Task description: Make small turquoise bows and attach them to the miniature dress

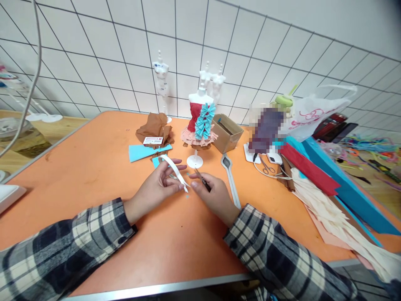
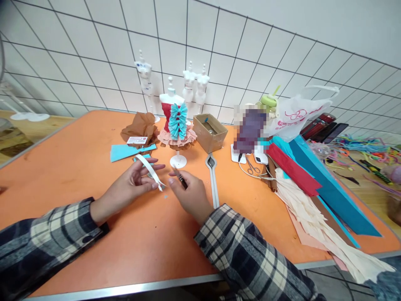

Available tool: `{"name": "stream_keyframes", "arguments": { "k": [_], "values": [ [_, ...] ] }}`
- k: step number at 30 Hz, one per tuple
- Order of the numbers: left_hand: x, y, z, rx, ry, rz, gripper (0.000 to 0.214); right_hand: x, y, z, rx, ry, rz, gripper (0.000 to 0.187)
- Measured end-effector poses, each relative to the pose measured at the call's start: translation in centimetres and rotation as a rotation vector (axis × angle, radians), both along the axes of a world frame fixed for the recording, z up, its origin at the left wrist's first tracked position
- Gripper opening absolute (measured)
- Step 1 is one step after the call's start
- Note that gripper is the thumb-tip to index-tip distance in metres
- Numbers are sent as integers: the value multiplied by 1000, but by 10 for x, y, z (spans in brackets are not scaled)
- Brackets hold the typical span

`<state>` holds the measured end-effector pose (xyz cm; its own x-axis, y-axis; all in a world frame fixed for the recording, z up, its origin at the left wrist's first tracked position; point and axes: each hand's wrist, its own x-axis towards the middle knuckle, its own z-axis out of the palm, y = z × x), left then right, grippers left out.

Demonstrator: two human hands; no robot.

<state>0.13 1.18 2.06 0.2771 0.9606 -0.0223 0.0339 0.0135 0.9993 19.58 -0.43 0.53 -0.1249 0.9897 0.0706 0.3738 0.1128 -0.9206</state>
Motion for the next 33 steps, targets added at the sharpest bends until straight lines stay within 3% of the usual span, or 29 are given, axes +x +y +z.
{"name": "stream_keyframes", "arguments": {
  "k": [2, 8, 12, 19, 24, 29, 33],
  "values": [
    [3, -3, -1, 0, -17, -27, 59, -4, -4, 0, 33, -43, 64, 33],
    [5, -9, -3, 13, -51, -96, 58, -4, -2, -3, 31, -132, 92, 18],
    [3, -12, 0, -1, -93, -162, 58, -1, -1, -4, 110, -179, 108, 17],
    [6, -9, 4, -30, 9, -18, 60, -2, -5, -2, 143, -175, 152, 21],
    [6, -7, 0, -51, -56, -24, 63, -4, -6, 0, 87, -107, 194, 17],
    [6, -6, -6, -130, -148, -15, 58, -6, -3, -4, 59, -109, 119, 17],
    [6, -4, -6, -114, -168, -48, 71, -6, -3, -6, 51, -98, 87, 17]
  ]
}}
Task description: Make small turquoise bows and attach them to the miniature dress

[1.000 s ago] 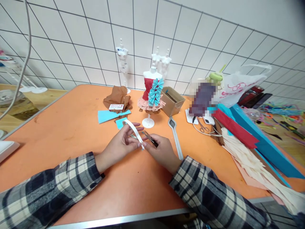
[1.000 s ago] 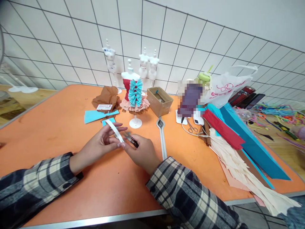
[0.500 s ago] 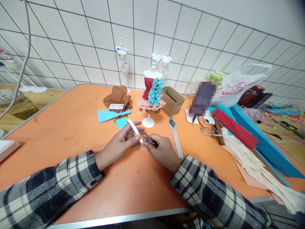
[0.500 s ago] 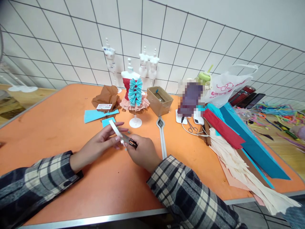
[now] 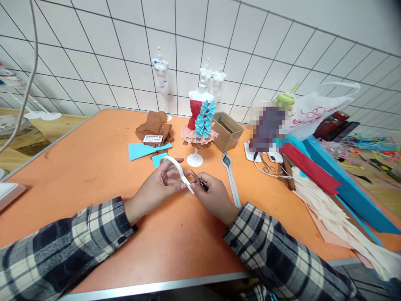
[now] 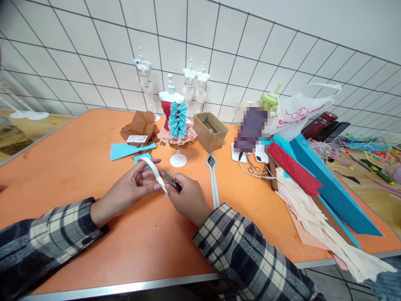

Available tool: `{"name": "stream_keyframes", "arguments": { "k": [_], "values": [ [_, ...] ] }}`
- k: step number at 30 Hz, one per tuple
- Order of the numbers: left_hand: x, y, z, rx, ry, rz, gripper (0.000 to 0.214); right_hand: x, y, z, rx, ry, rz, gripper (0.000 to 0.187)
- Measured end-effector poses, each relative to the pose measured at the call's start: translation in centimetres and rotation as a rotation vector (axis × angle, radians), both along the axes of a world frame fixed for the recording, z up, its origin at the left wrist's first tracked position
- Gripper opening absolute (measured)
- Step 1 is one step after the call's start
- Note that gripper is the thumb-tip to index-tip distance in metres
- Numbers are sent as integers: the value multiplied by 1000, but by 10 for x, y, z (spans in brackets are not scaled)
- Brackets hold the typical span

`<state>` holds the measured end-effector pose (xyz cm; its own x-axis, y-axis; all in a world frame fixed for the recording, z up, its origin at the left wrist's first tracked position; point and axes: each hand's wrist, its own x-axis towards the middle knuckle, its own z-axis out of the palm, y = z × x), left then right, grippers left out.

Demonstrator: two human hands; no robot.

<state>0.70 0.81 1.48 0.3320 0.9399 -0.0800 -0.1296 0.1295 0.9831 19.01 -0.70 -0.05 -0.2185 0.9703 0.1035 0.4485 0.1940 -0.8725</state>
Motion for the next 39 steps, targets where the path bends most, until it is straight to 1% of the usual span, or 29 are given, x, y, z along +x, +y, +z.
{"name": "stream_keyframes", "arguments": {
  "k": [3, 6, 10, 12, 13, 15, 16, 17, 19, 21, 23, 25, 28, 33, 39],
  "values": [
    [0, 1, -2, 24, 28, -9, 77, 0, -1, 1, -2, -21, -8, 17],
    [-1, 0, -3, 52, 74, -12, 77, -1, -2, 2, 10, -52, -8, 16],
    [0, -4, 1, 85, 117, 3, 76, -1, -2, 2, 44, -103, -26, 16],
    [0, -5, 3, 106, 128, 2, 76, 0, -2, 3, 48, -89, -46, 17],
    [0, -5, 4, 113, 132, -3, 77, 1, -2, 5, 39, -64, -54, 20],
    [-1, -4, 5, 121, 146, -2, 78, 3, -2, 7, -11, 20, -61, 34],
    [-1, -3, 5, 124, 157, 10, 78, 5, -2, 9, -50, 76, -53, 37],
    [-2, -2, 5, 128, 169, 28, 77, 7, -3, 10, -94, 132, -27, 36],
    [-3, 1, 4, 137, 195, 72, 75, 9, -5, 12, -162, 186, 86, 31],
    [-4, 3, 4, 147, 214, 107, 74, 9, -7, 12, -162, 115, 221, 34],
    [-4, 4, 5, 154, 227, 126, 73, 7, -9, 11, -116, -21, 285, 34],
    [-5, 4, 5, 155, 237, 140, 73, 5, -11, 9, -83, -99, 256, 35],
    [-4, 4, 7, 155, 246, 144, 74, 3, -12, 9, -92, -119, 197, 37],
    [-4, 4, 7, 169, 252, 139, 74, 2, -12, 12, -74, -162, 223, 37],
    [-3, 4, 7, 159, 269, 143, 73, 1, -10, 12, -109, -273, 186, 36]
  ]
}}
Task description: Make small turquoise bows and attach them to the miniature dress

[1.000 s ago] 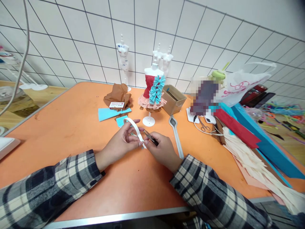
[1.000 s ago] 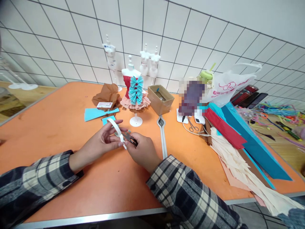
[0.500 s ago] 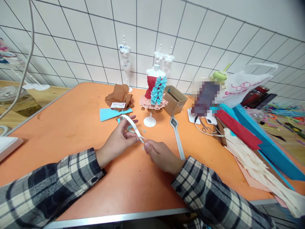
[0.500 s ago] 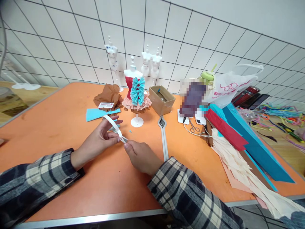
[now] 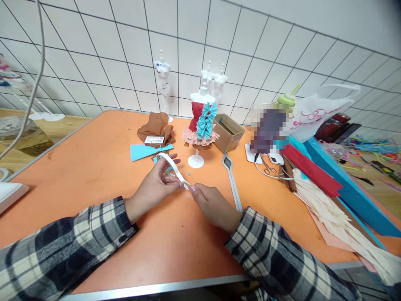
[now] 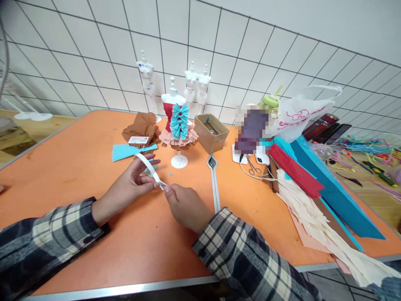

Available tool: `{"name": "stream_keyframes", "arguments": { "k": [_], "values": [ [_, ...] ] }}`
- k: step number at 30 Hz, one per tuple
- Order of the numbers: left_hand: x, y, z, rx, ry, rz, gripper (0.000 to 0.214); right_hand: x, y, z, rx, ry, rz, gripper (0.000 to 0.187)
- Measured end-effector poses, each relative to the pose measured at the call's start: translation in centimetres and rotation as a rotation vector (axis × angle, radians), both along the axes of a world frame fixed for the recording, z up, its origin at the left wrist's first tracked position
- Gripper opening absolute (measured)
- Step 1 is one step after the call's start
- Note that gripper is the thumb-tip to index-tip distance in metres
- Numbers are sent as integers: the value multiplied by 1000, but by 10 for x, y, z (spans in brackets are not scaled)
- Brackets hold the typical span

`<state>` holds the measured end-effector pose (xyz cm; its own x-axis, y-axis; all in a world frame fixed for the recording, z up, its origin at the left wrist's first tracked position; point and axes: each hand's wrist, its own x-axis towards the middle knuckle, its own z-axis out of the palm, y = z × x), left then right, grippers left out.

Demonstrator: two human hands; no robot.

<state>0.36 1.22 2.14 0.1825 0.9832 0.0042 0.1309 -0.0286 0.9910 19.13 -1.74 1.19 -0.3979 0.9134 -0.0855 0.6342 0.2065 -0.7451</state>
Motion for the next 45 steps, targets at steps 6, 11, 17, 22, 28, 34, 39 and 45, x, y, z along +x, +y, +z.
{"name": "stream_keyframes", "arguments": {
  "k": [6, 11, 17, 22, 28, 34, 39, 45],
  "values": [
    [0, 0, -2, 8, -3, -11, 75, -1, 0, -1, 29, -64, -12, 34],
    [0, -2, -4, 10, -9, -33, 79, -1, 1, -2, 13, -31, -1, 35],
    [-1, -1, -1, 12, -28, -24, 82, 1, 2, -3, -6, 41, 4, 37],
    [0, -2, -2, -7, -45, -34, 82, 1, 3, -3, -9, 43, 13, 38],
    [2, -6, -4, -1, -44, -68, 80, -2, 2, -5, 18, 10, -3, 35],
    [6, -11, -2, 20, -77, -68, 82, -6, 0, -10, 59, 74, -44, 35],
    [7, -12, -1, 42, -101, -46, 89, -8, -1, -13, 64, 140, -66, 33],
    [7, -13, 1, 50, -103, -50, 94, -8, -2, -11, 35, 172, -71, 33]
  ]
}}
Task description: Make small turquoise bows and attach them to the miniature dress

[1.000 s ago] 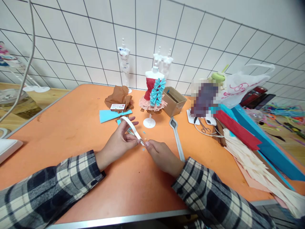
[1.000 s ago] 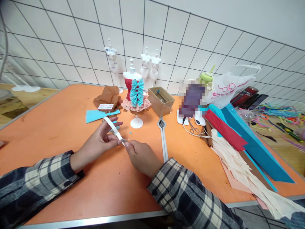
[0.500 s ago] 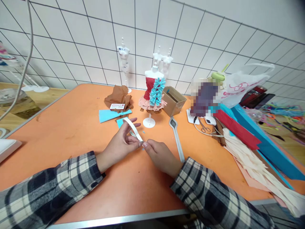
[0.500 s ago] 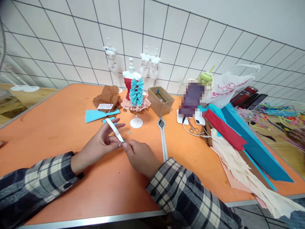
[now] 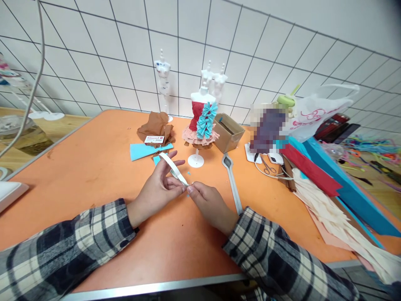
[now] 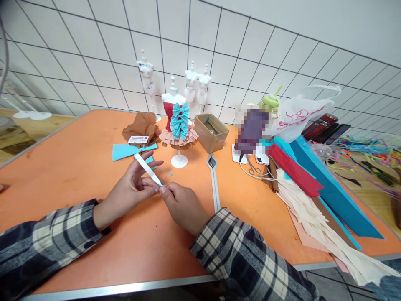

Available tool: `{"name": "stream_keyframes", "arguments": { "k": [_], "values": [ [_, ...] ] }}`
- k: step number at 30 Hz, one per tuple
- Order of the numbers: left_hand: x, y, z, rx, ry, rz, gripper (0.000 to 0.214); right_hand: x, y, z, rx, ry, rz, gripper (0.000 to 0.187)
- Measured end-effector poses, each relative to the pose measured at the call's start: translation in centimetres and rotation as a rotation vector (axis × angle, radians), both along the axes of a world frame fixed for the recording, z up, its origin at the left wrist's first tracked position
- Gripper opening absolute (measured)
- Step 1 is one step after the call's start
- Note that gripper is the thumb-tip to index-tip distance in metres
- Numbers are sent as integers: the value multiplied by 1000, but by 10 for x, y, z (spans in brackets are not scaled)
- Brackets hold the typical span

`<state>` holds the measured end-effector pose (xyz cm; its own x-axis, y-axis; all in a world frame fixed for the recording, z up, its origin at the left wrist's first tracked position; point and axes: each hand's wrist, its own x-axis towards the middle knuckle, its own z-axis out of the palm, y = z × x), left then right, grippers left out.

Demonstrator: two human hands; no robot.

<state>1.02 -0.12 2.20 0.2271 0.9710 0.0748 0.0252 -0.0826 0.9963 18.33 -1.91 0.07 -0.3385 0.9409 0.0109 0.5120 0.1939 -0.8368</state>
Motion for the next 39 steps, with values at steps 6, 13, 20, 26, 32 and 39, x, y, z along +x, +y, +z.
{"name": "stream_keyframes", "arguments": {
  "k": [6, 13, 20, 26, 32, 39],
  "values": [
    [0, 0, 0, 3, -3, 2, 97, 0, 0, 1, -40, 60, -9, 33],
    [0, 0, 1, 3, -6, -2, 97, 0, -1, 7, -140, 130, 1, 30],
    [-1, 1, -1, 3, -8, -32, 96, -1, 0, 8, -183, 130, -9, 32],
    [-1, 1, 0, 0, -12, -25, 97, -1, 0, 8, -169, 125, 2, 31],
    [-3, 2, -2, 1, -18, -38, 99, 0, 1, 10, -162, 115, 16, 32],
    [-3, 2, -2, -8, -23, -67, 99, 1, 2, 13, -178, 88, 21, 32]
  ]
}}
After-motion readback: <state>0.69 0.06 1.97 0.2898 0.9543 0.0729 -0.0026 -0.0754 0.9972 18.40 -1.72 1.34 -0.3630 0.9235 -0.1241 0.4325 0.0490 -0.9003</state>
